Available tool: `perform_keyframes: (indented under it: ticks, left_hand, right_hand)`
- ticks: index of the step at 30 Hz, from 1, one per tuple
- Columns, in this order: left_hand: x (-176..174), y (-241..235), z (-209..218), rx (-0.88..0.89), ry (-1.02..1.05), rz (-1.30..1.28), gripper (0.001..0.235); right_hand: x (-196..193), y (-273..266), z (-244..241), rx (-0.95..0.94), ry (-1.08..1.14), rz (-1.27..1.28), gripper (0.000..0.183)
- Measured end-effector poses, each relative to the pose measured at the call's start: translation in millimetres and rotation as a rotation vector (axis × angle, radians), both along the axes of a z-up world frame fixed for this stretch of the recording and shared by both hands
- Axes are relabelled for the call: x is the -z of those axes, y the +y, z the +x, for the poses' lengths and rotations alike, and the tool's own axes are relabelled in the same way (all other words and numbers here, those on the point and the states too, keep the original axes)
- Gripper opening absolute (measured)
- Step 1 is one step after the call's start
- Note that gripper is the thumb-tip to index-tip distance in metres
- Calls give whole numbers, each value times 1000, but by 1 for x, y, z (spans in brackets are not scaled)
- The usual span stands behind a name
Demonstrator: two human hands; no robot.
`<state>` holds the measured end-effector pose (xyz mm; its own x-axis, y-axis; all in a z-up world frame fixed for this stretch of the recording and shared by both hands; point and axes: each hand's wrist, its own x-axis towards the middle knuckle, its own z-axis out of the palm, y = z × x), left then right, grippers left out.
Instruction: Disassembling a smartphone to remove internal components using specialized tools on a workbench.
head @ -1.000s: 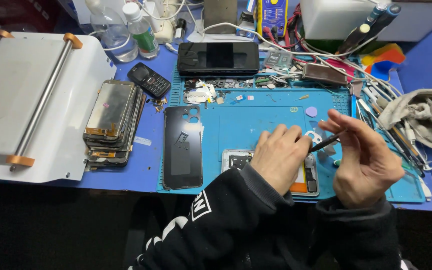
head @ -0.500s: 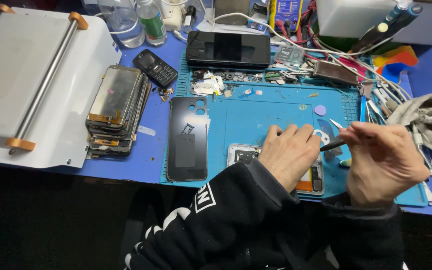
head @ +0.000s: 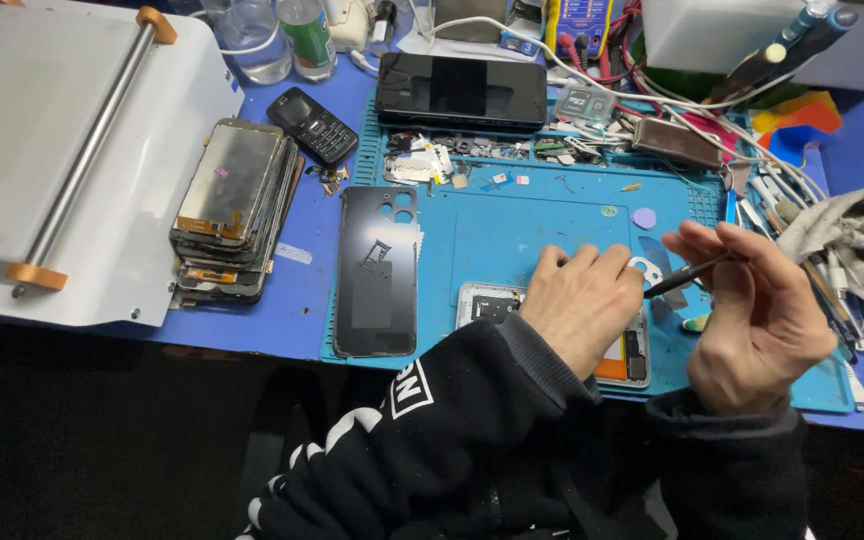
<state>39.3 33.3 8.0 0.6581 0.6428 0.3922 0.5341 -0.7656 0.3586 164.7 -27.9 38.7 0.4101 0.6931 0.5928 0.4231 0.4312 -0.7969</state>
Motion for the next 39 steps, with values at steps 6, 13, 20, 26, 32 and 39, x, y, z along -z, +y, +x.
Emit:
perform_keyframes:
  ticks: [6, 13, 20, 26, 32, 39]
  left_hand:
    - [-3, 0, -1, 4, 2, 14, 14]
    - [-2, -2, -1, -7, 2, 10, 11]
    - [0, -11, 7, -54, 3, 103, 6]
    - [5, -19, 12, -187, -19, 281, 7]
    - [-12, -22, -10, -195, -13, 211, 6]
    - [-15, 13, -146, -505, 97, 336, 10]
  right_hand:
    - [25, -3, 20, 25, -217, 72, 17]
    - [50, -7, 33, -54, -9, 31, 15]
    - [60, -13, 44, 41, 179, 258, 29]
    - [63, -14, 47, 67, 181, 237, 34]
    - [79, -15, 59, 70, 168, 213, 32]
    - [114, -23, 89, 117, 142, -50, 25]
